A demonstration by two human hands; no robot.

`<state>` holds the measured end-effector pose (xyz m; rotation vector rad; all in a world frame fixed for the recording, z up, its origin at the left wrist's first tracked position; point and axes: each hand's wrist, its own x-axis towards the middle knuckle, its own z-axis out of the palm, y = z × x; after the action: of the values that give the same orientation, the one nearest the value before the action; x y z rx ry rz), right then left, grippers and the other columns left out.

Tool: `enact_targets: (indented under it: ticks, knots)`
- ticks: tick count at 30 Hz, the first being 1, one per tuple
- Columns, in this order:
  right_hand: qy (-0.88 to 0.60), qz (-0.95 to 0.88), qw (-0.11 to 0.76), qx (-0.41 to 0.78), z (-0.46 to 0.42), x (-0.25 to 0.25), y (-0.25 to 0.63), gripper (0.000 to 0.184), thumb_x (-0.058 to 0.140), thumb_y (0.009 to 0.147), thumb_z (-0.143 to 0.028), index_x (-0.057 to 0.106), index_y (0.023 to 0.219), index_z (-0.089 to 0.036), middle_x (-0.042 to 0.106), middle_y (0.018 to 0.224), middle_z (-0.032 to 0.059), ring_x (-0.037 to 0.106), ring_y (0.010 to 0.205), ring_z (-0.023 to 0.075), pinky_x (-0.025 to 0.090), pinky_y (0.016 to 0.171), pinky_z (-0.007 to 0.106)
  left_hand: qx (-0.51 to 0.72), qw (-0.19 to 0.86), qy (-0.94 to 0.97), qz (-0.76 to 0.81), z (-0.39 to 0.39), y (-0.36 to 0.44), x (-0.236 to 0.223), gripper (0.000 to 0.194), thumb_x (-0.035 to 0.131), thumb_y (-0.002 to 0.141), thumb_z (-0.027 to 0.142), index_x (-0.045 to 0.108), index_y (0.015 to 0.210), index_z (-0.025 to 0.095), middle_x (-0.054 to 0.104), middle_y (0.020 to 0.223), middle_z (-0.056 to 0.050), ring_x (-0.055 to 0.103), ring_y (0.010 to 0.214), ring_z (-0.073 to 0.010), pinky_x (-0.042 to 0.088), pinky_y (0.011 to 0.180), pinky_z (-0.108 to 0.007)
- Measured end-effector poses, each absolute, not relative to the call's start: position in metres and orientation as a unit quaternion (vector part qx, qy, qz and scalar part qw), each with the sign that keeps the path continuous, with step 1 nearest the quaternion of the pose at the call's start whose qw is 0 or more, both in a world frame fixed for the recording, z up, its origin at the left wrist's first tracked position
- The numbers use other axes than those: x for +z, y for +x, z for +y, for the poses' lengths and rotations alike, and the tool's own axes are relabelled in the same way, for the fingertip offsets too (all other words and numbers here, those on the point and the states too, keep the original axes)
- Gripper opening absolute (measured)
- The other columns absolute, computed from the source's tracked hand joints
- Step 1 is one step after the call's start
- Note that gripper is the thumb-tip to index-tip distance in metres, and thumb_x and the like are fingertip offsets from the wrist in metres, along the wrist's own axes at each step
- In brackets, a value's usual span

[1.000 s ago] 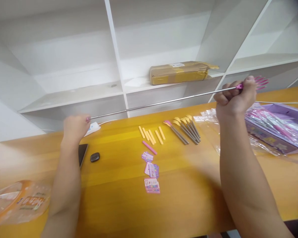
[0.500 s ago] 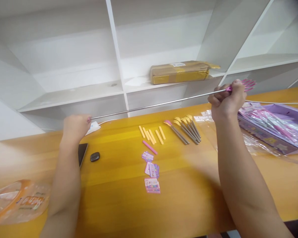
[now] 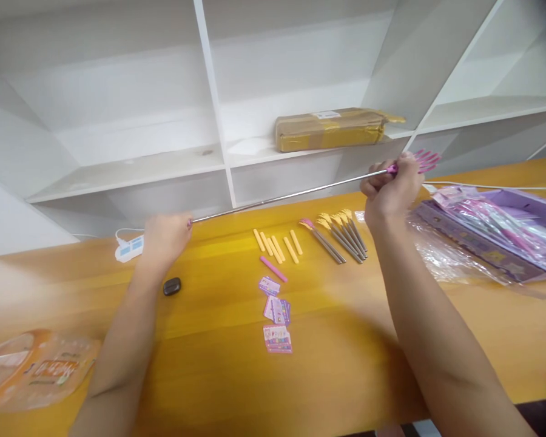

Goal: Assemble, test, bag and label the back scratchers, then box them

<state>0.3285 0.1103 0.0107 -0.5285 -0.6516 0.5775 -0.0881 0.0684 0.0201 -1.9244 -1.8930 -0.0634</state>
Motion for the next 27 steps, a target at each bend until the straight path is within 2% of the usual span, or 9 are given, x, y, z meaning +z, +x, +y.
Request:
enact_targets:
  ticks: [4,6,8,11,15,27]
  knots:
    - [-0.266,-0.376,0.833,0.307,0.111,-0.012,0.288,0.058,0.073,0.09,-0.054,0.032,0.064,-0.023,0.028,0.052,-0.0099,0.019,0.044,0.0047,0.012,0.04,0.016,-0.01,0.192,-0.7,-0.688,0.054,-0.064,0.016,0.03,0.048,0.097,0.021,0.074,0.082,0.023,0.075,0.076,-0.012,0.07,0.074,-0.0309,0.03,0.061,-0.036]
    - [-0.29,-0.409,0.795,0.341,0.102,-0.031,0.252,0.062,0.075,0.085,-0.066,0.034,0.066,-0.024,0.031,0.053,-0.0092,0.023,0.044,0.0054,0.016,0.04,0.018,-0.009,0.174,-0.714,-0.678,0.045,-0.045,0.007,0.033,0.045,0.098,0.02,0.074,0.083,0.022,0.075,0.079,-0.014,0.072,0.076,-0.0304,0.033,0.061,-0.036]
    - [-0.312,-0.433,0.76,0.37,0.087,-0.052,0.213,0.064,0.07,0.087,-0.074,0.036,0.066,-0.025,0.03,0.054,-0.0081,0.025,0.045,0.0068,0.02,0.041,0.02,0.002,0.147,-0.743,-0.653,0.036,-0.026,-0.003,0.037,0.04,0.101,0.018,0.075,0.089,0.021,0.076,0.082,-0.015,0.073,0.077,-0.0299,0.036,0.061,-0.036]
    - [-0.326,-0.49,0.702,0.4,0.06,-0.08,0.167,0.065,0.057,0.095,-0.078,0.036,0.064,-0.024,0.029,0.054,-0.0055,0.026,0.048,0.0099,0.023,0.045,0.025,0.018,0.094,-0.779,-0.619,0.027,-0.003,-0.018,0.039,0.039,0.102,0.019,0.078,0.097,0.021,0.079,0.088,-0.015,0.075,0.081,-0.0303,0.042,0.063,-0.036]
    - [-0.323,-0.513,0.696,0.385,0.041,-0.098,0.146,0.068,0.044,0.098,-0.084,0.036,0.064,-0.025,0.029,0.058,-0.0033,0.028,0.052,0.0128,0.024,0.049,0.03,0.023,0.061,-0.786,-0.614,0.024,0.008,-0.027,0.034,0.045,0.1,0.019,0.079,0.097,0.021,0.081,0.092,-0.016,0.077,0.086,-0.0289,0.045,0.066,-0.035]
    - [-0.333,-0.495,0.696,0.399,0.042,-0.111,0.147,0.07,0.042,0.094,-0.09,0.036,0.068,-0.026,0.028,0.06,-0.0034,0.026,0.053,0.0139,0.026,0.05,0.031,0.022,0.045,-0.797,-0.602,0.022,0.008,-0.028,0.034,0.045,0.1,0.014,0.079,0.1,0.019,0.08,0.09,-0.016,0.077,0.083,-0.0293,0.048,0.067,-0.037]
